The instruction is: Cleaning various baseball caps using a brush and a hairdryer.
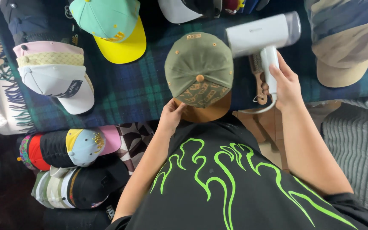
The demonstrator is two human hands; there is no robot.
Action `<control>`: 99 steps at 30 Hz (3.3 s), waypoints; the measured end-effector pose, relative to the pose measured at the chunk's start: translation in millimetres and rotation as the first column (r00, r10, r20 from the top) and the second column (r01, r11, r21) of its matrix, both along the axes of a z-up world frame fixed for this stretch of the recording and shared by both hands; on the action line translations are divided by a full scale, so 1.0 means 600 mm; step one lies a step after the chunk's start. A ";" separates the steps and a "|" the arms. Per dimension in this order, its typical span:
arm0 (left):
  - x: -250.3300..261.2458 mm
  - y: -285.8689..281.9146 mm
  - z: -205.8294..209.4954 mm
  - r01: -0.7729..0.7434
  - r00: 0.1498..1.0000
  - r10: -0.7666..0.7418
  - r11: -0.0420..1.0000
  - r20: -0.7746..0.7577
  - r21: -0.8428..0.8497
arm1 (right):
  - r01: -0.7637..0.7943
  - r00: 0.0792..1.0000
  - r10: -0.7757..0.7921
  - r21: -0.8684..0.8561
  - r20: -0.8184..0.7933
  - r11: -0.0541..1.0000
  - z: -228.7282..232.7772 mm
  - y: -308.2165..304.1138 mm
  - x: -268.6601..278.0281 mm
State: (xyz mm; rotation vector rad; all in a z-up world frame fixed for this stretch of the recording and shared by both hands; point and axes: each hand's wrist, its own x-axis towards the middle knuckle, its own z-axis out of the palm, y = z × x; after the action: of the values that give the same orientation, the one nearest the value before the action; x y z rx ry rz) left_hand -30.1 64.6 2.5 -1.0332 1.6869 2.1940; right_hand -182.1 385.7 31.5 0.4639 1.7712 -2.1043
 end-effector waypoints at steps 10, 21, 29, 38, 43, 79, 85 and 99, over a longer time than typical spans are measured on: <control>0.021 0.039 -0.031 -0.095 0.995 0.100 0.973 0.013 -0.211 | -0.072 0.995 0.067 0.072 0.071 0.995 -0.053 0.060 0.074; -0.003 0.088 0.069 -0.150 0.986 0.163 0.942 0.018 -0.301 | -0.092 0.992 0.103 -0.131 0.079 0.987 -0.059 0.058 0.120; 0.014 0.082 0.018 -0.159 0.987 0.161 0.942 -0.018 -0.295 | -0.171 0.985 0.167 -0.117 -0.045 0.978 -0.003 0.042 0.111; 0.024 0.036 -0.022 -0.082 0.996 0.084 0.989 0.015 -0.120 | -0.104 0.995 0.104 -0.068 0.007 0.992 0.040 0.010 0.252; 0.026 0.019 0.008 -0.005 0.997 -0.004 0.995 0.081 0.104 | -0.106 0.991 0.125 0.279 -0.050 0.954 0.082 -0.036 0.283; 0.084 -0.069 0.017 0.011 0.987 -0.128 0.664 0.098 0.748 | 0.042 0.951 0.246 0.862 -0.190 0.505 0.042 -0.225 0.479; 0.106 -0.063 -0.048 0.013 0.997 -0.073 0.604 0.038 0.797 | -0.004 0.874 0.444 0.910 -0.198 0.415 0.023 -0.269 0.469; 0.087 -0.070 0.050 -0.252 0.959 0.035 0.555 0.280 0.793 | -0.060 0.748 0.646 0.953 -0.153 0.295 0.083 -0.385 0.352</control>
State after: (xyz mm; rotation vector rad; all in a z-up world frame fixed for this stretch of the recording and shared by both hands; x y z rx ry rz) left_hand 22.3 22.3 32.3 -1.0731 0.3102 2.3898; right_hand 29.0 154.9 81.1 -0.3807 2.9414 -0.6869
